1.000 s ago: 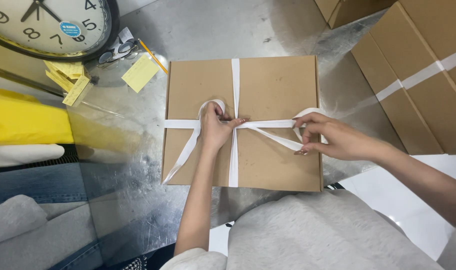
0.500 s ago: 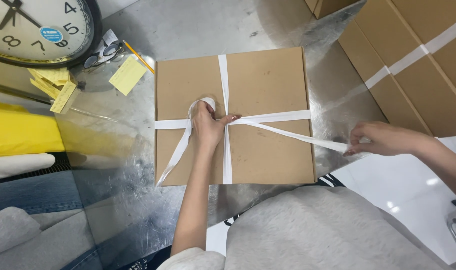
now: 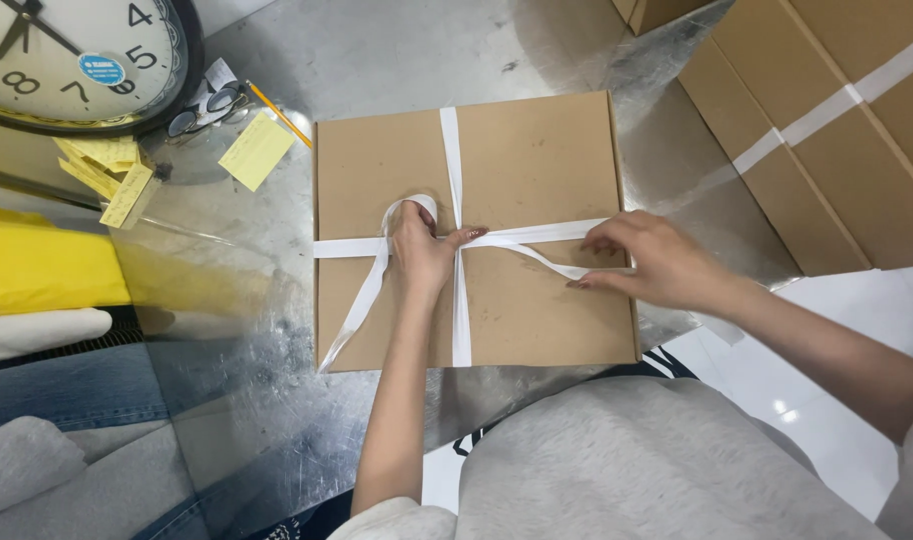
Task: Wrapping a cardboard box with a white ribbon and tying it into a bow
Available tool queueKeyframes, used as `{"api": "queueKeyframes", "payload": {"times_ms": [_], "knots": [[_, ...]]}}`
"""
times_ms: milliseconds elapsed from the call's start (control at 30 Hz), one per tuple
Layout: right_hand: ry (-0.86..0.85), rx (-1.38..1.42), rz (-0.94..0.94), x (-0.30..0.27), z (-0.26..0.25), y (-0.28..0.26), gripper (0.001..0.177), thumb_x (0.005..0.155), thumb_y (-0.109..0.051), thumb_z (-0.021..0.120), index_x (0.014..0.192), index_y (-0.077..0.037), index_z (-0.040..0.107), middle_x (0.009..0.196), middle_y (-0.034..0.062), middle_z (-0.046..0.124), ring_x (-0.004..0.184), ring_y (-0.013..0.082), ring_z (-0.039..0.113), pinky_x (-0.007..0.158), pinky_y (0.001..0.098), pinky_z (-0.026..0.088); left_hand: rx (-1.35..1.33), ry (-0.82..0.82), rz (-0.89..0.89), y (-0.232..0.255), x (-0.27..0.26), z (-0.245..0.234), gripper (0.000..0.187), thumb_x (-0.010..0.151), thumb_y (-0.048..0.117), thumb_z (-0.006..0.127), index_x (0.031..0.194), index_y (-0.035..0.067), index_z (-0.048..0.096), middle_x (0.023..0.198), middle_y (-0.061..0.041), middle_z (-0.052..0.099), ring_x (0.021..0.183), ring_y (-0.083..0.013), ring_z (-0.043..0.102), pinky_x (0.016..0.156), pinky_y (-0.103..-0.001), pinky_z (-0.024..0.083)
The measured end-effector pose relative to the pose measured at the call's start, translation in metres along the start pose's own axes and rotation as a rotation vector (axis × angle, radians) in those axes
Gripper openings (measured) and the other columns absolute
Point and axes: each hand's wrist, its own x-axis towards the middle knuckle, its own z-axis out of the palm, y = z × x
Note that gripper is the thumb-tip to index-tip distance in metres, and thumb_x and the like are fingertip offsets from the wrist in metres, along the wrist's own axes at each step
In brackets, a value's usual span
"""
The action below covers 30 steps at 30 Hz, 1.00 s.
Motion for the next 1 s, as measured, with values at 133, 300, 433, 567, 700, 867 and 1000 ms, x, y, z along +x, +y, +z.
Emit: {"api": "queueKeyframes", "payload": {"times_ms": [133, 300, 433, 567, 700, 867, 1000], "knots": [[0.033, -0.192, -0.066, 0.018, 0.034, -0.022, 0.063, 0.087, -0.057, 0.084, 0.133, -0.017, 0.067, 0.102, 0.0042, 0.072, 0.112, 0.0274, 0.069, 0.099, 0.0406, 0.051, -0.015, 0.004, -0.002, 0.006, -0.005, -0.005, 0.067, 0.069, 0.038, 0.104, 0.103, 0.013, 0.051, 0.092, -0.005, 0.066, 0.096, -0.0284, 0.07, 0.078, -0.044, 0.055], [-0.25, 0.093, 0.129, 0.03, 0.013, -0.057, 0.02, 0.097, -0.024, 0.076, 0.114, -0.012, 0.077, 0.084, 0.0063, 0.086, 0.088, 0.026, 0.083, 0.085, 0.0382, 0.058, -0.027, -0.001, 0.002, -0.004, 0.002, -0.001, 0.066, 0.071, 0.036, 0.102, 0.103, 0.013, 0.05, 0.093, -0.005, 0.066, 0.096, -0.0302, 0.071, 0.078, -0.044, 0.055], [-0.364, 0.148, 0.182, 0.038, 0.01, -0.051, 0.014, 0.096, -0.027, 0.077, 0.101, -0.015, 0.081, 0.077, 0.0016, 0.087, 0.083, 0.0227, 0.084, 0.084, 0.0371, 0.06, -0.015, -0.008, 0.011, -0.008, 0.003, 0.002, 0.066, 0.071, 0.037, 0.103, 0.103, 0.014, 0.05, 0.095, -0.004, 0.067, 0.099, -0.0286, 0.071, 0.08, -0.043, 0.056], [-0.461, 0.592, 0.162, 0.045, 0.02, -0.036, 0.015, 0.098, -0.013, 0.074, 0.099, -0.001, 0.084, 0.078, 0.0168, 0.087, 0.074, 0.0258, 0.085, 0.075, 0.0387, 0.067, -0.095, 0.038, 0.073, -0.033, 0.022, 0.012, 0.065, 0.069, 0.033, 0.103, 0.099, 0.016, 0.048, 0.089, -0.003, 0.063, 0.088, -0.0267, 0.068, 0.073, -0.039, 0.053], [-0.355, 0.963, 0.031, 0.06, 0.026, -0.018, 0.018, 0.101, -0.014, 0.072, 0.095, 0.001, 0.079, 0.076, 0.0189, 0.083, 0.073, 0.0276, 0.082, 0.073, 0.0412, 0.067, -0.298, 0.108, 0.114, -0.05, 0.023, 0.013, 0.058, 0.079, 0.035, 0.099, 0.095, 0.017, 0.046, 0.081, 0.0, 0.056, 0.074, -0.0198, 0.058, 0.066, -0.032, 0.047], [-0.201, 1.303, -0.017, 0.082, 0.012, -0.051, 0.019, 0.103, -0.02, 0.071, 0.097, -0.002, 0.073, 0.095, 0.0199, 0.083, 0.091, 0.0312, 0.083, 0.083, 0.0456, 0.069, -0.565, 0.238, 0.181, -0.041, 0.008, 0.004, 0.046, 0.09, 0.018, 0.089, 0.091, 0.02, 0.043, 0.072, 0.004, 0.046, 0.065, -0.0075, 0.048, 0.059, -0.021, 0.037], [-0.127, 1.56, -0.001, 0.116, 0.019, -0.061, 0.019, 0.104, -0.023, 0.07, 0.098, -0.005, 0.067, 0.111, 0.0221, 0.081, 0.108, 0.0345, 0.082, 0.101, 0.0545, 0.066, -0.667, 0.248, 0.168, -0.046, 0.002, 0.006, 0.037, 0.098, 0.01, 0.077, 0.089, 0.017, 0.042, 0.07, 0.004, 0.043, 0.062, -0.0044, 0.045, 0.056, -0.018, 0.036]]}}
